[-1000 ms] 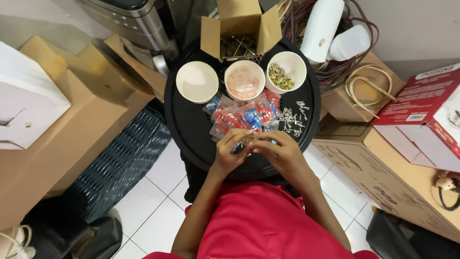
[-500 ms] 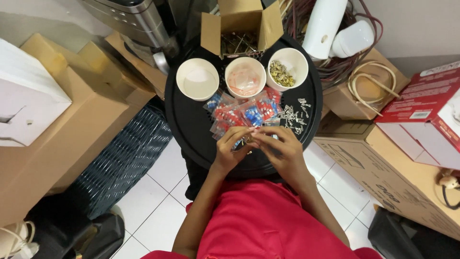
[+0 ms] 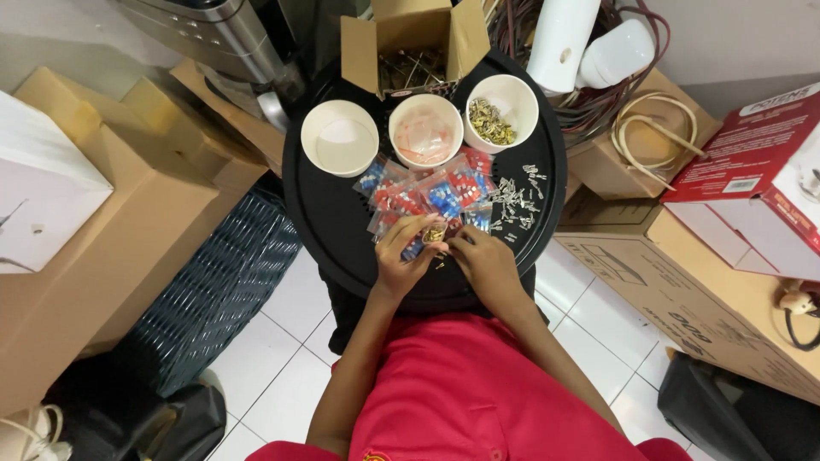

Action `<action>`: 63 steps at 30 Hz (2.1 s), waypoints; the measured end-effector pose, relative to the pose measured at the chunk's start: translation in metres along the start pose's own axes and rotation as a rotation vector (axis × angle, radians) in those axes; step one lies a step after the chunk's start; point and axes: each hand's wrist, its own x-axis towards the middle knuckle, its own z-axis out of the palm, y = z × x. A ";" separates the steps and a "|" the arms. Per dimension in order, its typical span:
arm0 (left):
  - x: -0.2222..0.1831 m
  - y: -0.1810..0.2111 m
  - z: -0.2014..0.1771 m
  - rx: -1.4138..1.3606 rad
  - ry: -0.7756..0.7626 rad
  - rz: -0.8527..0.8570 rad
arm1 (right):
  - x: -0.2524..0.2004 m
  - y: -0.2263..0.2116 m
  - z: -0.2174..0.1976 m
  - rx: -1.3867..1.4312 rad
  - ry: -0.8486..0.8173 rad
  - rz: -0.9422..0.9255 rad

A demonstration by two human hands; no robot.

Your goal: Sorting small electronic components and placing them into plastic bags or bowls on a low table.

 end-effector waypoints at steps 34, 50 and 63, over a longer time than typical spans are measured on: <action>0.006 0.009 0.002 0.035 0.026 0.029 | 0.003 -0.006 0.029 -0.119 0.162 0.011; 0.005 0.008 -0.001 -0.030 -0.005 0.008 | 0.002 -0.021 -0.027 0.183 0.110 0.103; 0.004 0.006 -0.002 -0.011 -0.009 -0.025 | 0.014 -0.024 -0.066 0.314 0.324 -0.025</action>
